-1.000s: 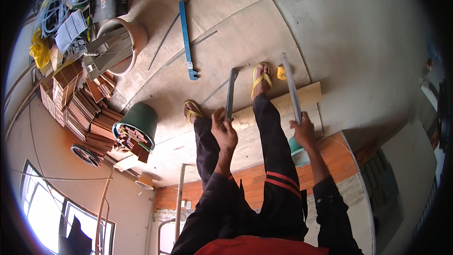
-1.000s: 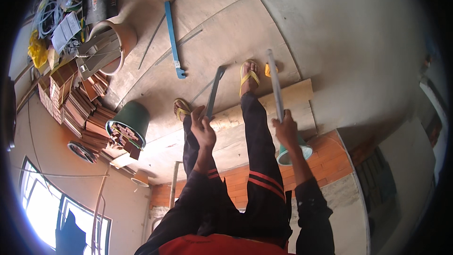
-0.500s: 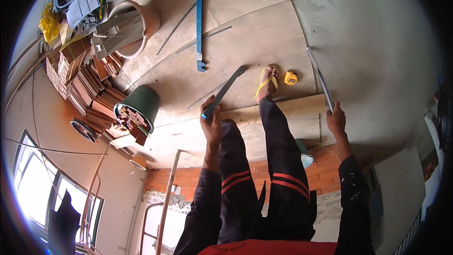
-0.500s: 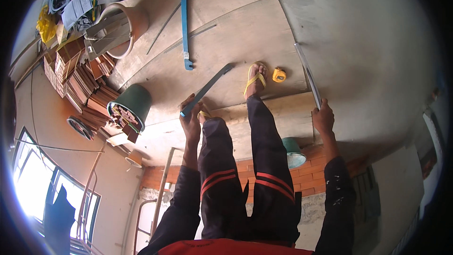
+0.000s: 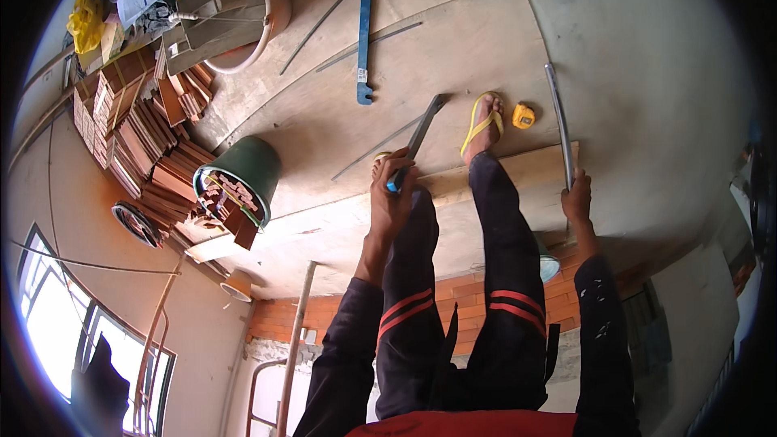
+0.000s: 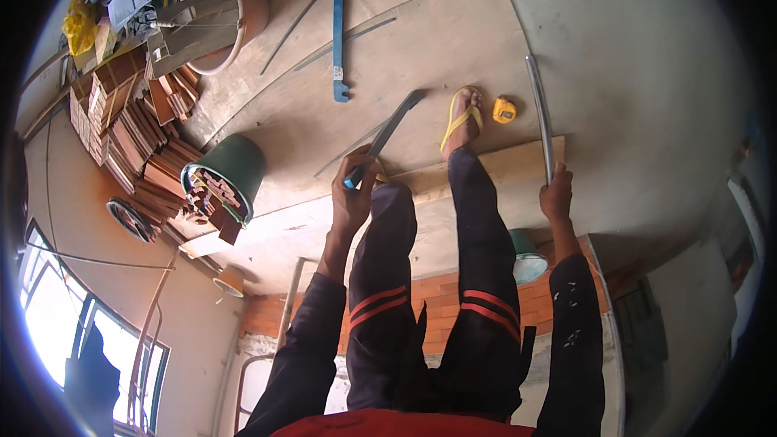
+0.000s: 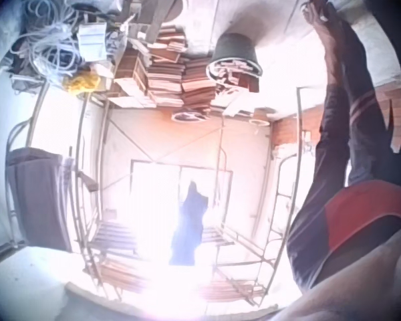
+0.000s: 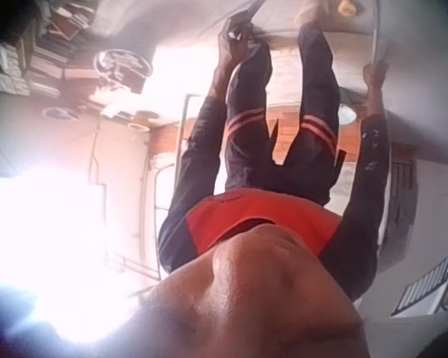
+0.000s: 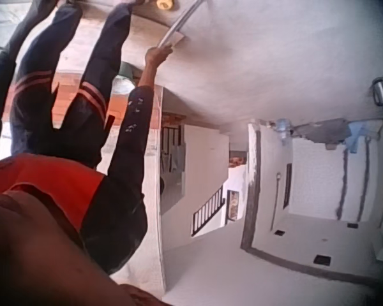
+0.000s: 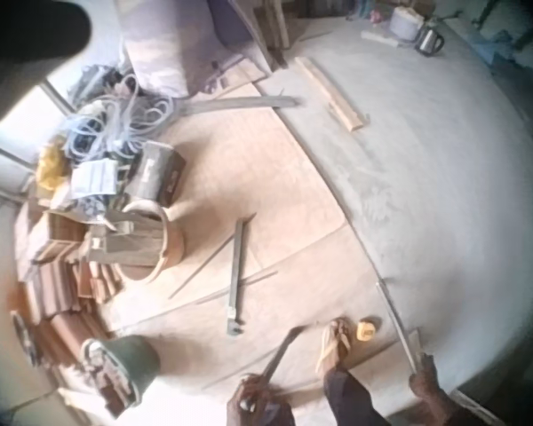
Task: The person measures and cuts several metal rods using a tape measure and a hacksaw. They repeatedly measure lengths, mark the rods, and saw them to size, placing the cut pieces on the floor.
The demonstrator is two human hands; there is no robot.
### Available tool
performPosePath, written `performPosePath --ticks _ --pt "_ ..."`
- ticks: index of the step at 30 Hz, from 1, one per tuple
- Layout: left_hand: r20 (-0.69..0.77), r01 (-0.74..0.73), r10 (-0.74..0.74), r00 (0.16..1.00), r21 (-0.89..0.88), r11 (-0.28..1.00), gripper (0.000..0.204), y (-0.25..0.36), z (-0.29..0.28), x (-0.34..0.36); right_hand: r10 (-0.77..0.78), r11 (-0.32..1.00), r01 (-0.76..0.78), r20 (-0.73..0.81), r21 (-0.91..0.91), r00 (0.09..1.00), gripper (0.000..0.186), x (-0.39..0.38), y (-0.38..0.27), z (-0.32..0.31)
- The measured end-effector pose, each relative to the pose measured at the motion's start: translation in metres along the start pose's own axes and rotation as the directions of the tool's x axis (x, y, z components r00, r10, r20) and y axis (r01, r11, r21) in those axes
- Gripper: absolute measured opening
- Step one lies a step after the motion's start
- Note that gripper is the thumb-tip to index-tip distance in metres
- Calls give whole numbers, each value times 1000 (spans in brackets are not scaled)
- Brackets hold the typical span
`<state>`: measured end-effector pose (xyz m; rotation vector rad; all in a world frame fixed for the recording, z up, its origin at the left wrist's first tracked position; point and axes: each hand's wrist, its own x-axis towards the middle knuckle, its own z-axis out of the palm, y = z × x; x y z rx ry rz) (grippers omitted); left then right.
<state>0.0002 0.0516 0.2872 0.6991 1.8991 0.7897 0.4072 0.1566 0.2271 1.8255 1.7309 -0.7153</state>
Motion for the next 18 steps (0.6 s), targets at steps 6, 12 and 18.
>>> performPosePath --ticks 6,12,18 --pt "69 -174 177 982 -41 984 18 -11 -25 19 51 994 -36 -150 105 987 53 -8 -4 70" --pt "-14 -210 210 978 -108 972 12 -50 -39 33 137 978 -108 -160 178 978 56 -4 -12 139" --pt "-108 -292 280 954 -131 947 14 -74 -57 57 102 960 -30 -247 277 964 56 16 6 190"
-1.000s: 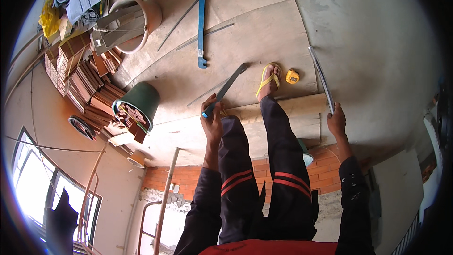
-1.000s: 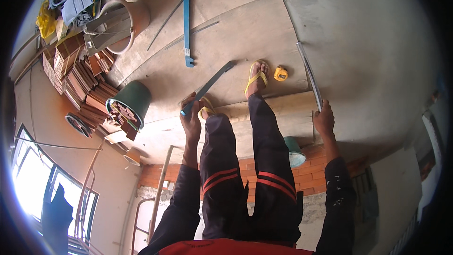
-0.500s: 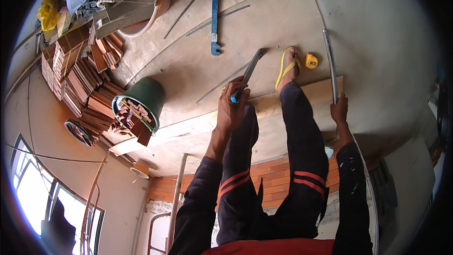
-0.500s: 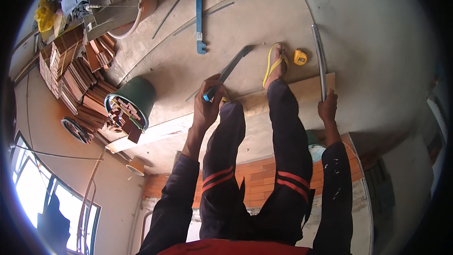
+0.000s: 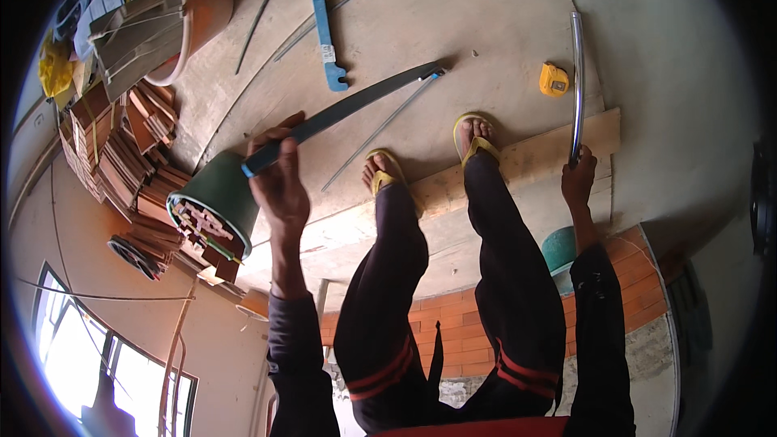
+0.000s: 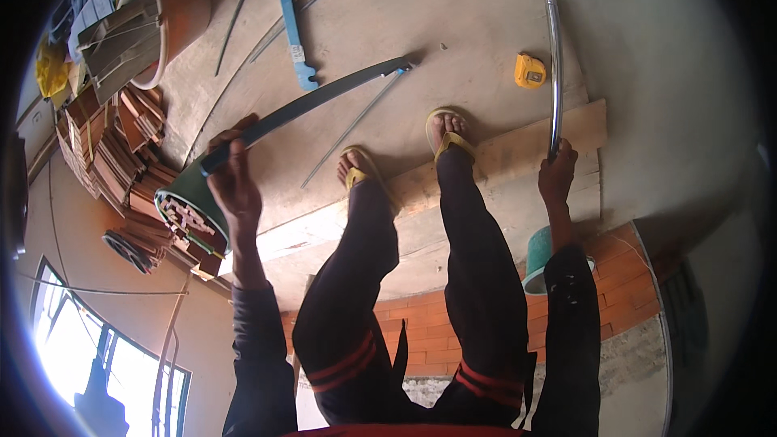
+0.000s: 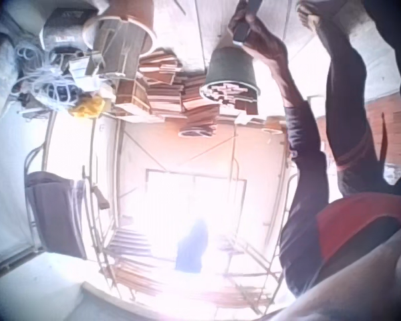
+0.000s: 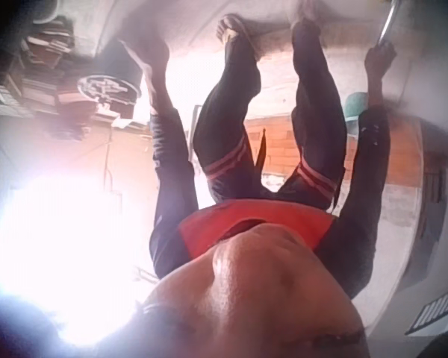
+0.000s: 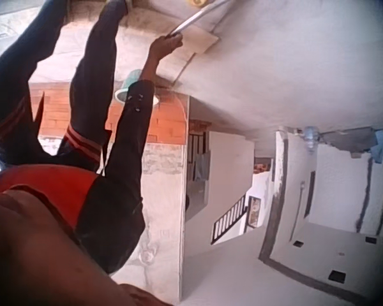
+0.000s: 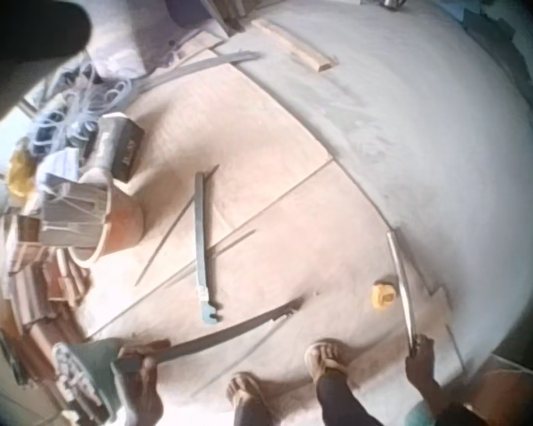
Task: The person measures and cuts several metal rods using a tape measure and a hacksaw. They repeatedly measure lengths, mark the rods, and saw them to size, placing the cut pieces on the floor.
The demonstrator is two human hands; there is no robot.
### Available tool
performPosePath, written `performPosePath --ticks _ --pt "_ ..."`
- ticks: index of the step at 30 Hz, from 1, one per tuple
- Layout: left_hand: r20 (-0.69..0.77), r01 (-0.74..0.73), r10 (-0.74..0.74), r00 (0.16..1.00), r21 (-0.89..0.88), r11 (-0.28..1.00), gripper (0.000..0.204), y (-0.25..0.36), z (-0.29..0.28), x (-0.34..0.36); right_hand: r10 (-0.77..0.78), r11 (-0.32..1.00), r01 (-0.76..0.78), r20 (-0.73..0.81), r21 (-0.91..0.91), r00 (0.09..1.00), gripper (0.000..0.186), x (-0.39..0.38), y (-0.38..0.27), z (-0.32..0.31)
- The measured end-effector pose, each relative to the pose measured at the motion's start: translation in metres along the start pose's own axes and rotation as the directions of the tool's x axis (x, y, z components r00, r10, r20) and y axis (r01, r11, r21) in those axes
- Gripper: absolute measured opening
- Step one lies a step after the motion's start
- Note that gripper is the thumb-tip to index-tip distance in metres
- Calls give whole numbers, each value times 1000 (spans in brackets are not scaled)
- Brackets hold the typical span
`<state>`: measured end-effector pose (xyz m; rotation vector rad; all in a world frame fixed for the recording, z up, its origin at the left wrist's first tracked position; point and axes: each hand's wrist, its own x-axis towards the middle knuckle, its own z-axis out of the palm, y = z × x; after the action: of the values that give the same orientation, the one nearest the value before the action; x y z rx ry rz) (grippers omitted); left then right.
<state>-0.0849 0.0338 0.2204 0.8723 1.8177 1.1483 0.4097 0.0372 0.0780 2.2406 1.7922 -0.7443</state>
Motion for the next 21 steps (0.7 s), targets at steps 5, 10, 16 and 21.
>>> performPosePath --ticks 5,10,16,21 --pt "6 -110 110 994 147 983 20 -8 0 16 -151 989 148 -170 -30 974 50 23 41 24" --pt "34 -206 204 978 205 957 33 -12 1 18 -336 839 375 -167 394 927 32 63 -66 6" --pt "150 -328 312 938 98 940 42 -5 12 29 -754 505 690 -123 520 645 22 103 -212 19" --pt "310 -507 453 836 117 854 35 7 19 27 -937 330 760 94 560 337 23 97 -269 31"
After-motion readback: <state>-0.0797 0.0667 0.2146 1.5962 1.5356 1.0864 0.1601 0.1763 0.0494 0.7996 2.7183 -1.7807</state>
